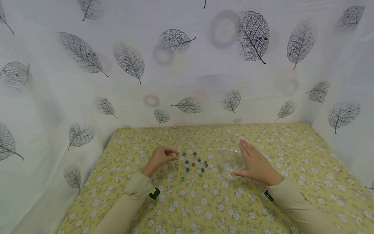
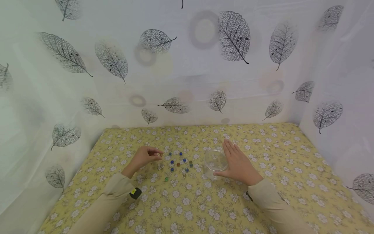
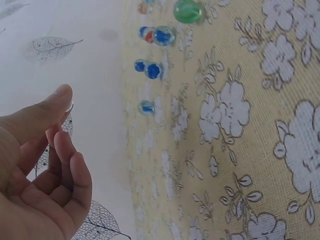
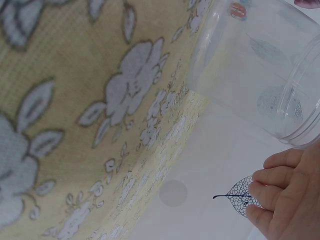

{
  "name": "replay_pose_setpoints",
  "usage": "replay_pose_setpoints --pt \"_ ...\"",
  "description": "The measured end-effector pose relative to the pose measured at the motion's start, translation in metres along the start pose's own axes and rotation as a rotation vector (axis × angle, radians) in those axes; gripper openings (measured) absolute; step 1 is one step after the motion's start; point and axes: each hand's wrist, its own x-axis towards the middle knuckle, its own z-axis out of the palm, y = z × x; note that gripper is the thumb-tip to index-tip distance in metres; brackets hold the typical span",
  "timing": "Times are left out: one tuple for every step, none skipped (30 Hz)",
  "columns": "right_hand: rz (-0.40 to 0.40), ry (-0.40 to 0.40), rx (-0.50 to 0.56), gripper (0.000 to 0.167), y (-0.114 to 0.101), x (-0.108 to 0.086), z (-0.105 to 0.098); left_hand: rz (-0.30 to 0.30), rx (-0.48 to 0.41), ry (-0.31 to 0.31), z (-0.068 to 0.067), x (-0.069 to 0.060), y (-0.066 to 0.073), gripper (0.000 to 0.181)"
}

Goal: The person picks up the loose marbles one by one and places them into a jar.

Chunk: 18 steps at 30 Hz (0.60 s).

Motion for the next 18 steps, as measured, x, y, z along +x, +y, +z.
replay_pose_setpoints --pt "0.000 0.000 0.000 0.118 0.000 0.000 0.000 0.002 -0.002 -0.003 -0.001 -0.001 0.002 0.019" --pt "0.001 0.000 0.001 0.118 0.000 0.000 0.000 0.005 -0.004 -0.006 -0.001 -0.002 0.003 0.020" --pt "0.000 0.000 0.001 0.118 0.000 0.000 0.001 0.008 -0.005 -0.006 -0.001 -0.003 0.005 0.021" --pt "0.001 0.000 0.002 0.118 0.000 0.000 0.001 0.015 -0.003 -0.005 -0.002 -0.005 0.006 0.021" --pt "0.001 0.000 0.004 0.118 0.000 -0.001 0.001 0.022 -0.004 -0.004 -0.002 -0.006 0.007 0.021" --pt "0.000 0.000 0.004 0.118 0.000 -0.001 0.001 0.024 -0.007 -0.003 -0.002 -0.007 0.008 0.020" --pt "0.000 0.000 0.005 0.118 0.000 -0.001 0.001 0.033 -0.008 -0.002 -0.002 -0.008 0.010 0.020" --pt "0.000 0.000 0.005 0.118 0.000 -0.001 0.001 0.037 -0.009 0.000 -0.003 -0.010 0.011 0.020" --pt "-0.001 0.001 0.004 0.118 0.000 0.000 0.001 0.042 -0.012 0.002 -0.003 -0.011 0.013 0.019" --pt "0.000 0.001 0.001 0.118 0.000 0.000 0.001 0.047 -0.013 0.006 -0.003 -0.012 0.014 0.019" --pt "0.000 0.001 0.000 0.118 0.000 0.000 0.001 0.051 -0.017 0.009 -0.003 -0.013 0.015 0.018" --pt "0.000 0.000 -0.003 0.118 0.000 0.000 0.001 0.051 -0.017 0.012 -0.004 -0.014 0.017 0.018" --pt "-0.001 0.002 -0.006 0.118 0.000 0.000 0.001 0.052 -0.020 0.015 -0.004 -0.015 0.019 0.017" --pt "-0.001 0.002 -0.008 0.117 0.000 0.000 0.001 0.050 -0.022 0.019 -0.004 -0.016 0.020 0.017" --pt "-0.001 0.002 -0.010 0.118 0.000 0.000 0.000 0.052 -0.025 0.022 -0.004 -0.016 0.020 0.017" --pt "-0.001 0.001 -0.011 0.118 -0.001 0.001 0.000 0.051 -0.028 0.025 -0.004 -0.017 0.022 0.017" --pt "-0.001 -0.001 -0.008 0.118 -0.001 0.001 0.000 0.051 -0.031 0.026 -0.004 -0.018 0.022 0.017" --pt "-0.002 -0.001 -0.008 0.118 -0.001 0.001 0.000 0.048 -0.034 0.026 -0.004 -0.018 0.023 0.017"
